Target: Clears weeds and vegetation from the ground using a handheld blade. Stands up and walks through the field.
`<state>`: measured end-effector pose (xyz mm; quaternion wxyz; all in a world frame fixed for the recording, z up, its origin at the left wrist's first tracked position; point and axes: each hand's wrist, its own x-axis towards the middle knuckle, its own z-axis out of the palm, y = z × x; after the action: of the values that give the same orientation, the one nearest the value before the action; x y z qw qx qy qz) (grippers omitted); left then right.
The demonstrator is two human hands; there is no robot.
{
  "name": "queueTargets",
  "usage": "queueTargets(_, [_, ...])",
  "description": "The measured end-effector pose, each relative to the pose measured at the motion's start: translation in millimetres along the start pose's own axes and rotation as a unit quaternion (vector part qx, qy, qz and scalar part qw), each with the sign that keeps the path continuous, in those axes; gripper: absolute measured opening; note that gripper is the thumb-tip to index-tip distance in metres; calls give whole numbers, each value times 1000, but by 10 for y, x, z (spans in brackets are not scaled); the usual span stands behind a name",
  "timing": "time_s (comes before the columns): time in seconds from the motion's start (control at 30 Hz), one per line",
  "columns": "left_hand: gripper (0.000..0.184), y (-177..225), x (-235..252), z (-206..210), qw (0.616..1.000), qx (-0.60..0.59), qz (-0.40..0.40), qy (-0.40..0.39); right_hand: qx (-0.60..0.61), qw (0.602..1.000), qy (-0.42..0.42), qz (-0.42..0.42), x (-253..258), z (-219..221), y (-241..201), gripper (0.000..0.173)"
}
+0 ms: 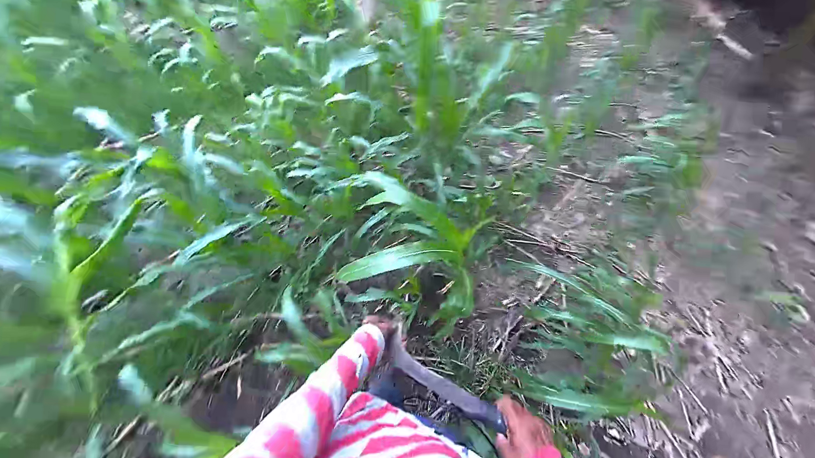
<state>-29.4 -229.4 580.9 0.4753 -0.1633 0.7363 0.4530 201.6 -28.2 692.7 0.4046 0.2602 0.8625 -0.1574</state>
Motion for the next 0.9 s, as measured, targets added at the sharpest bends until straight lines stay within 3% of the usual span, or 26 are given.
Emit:
queueTargets(0.07, [35, -17, 0, -140, 999, 32, 39, -9, -10, 999, -3, 34, 140, -45, -113, 62])
queueTargets(0.17, [39, -88, -93, -276, 998, -21, 64, 5, -43, 999, 13, 11, 237, -138, -185, 61])
queueTargets(0.3, [38, -375, -160, -466, 995, -25, 78, 57, -133, 986, 61, -85, 410, -231, -224, 51])
queueTargets(0.47, [45, -948, -383, -579, 996, -20, 36, 85, -218, 935, 113, -257, 717, -321, -238, 39])
queueTargets(0.67, [37, -1679, -797, -185, 973, -126, 20, 192, -271, 858, 117, -419, 898, -484, -285, 30])
queueTargets(0.9, [40, -2150, -1168, 246, 963, -147, -36, 221, -311, 777, 96, -539, 1120, -435, -335, 25])
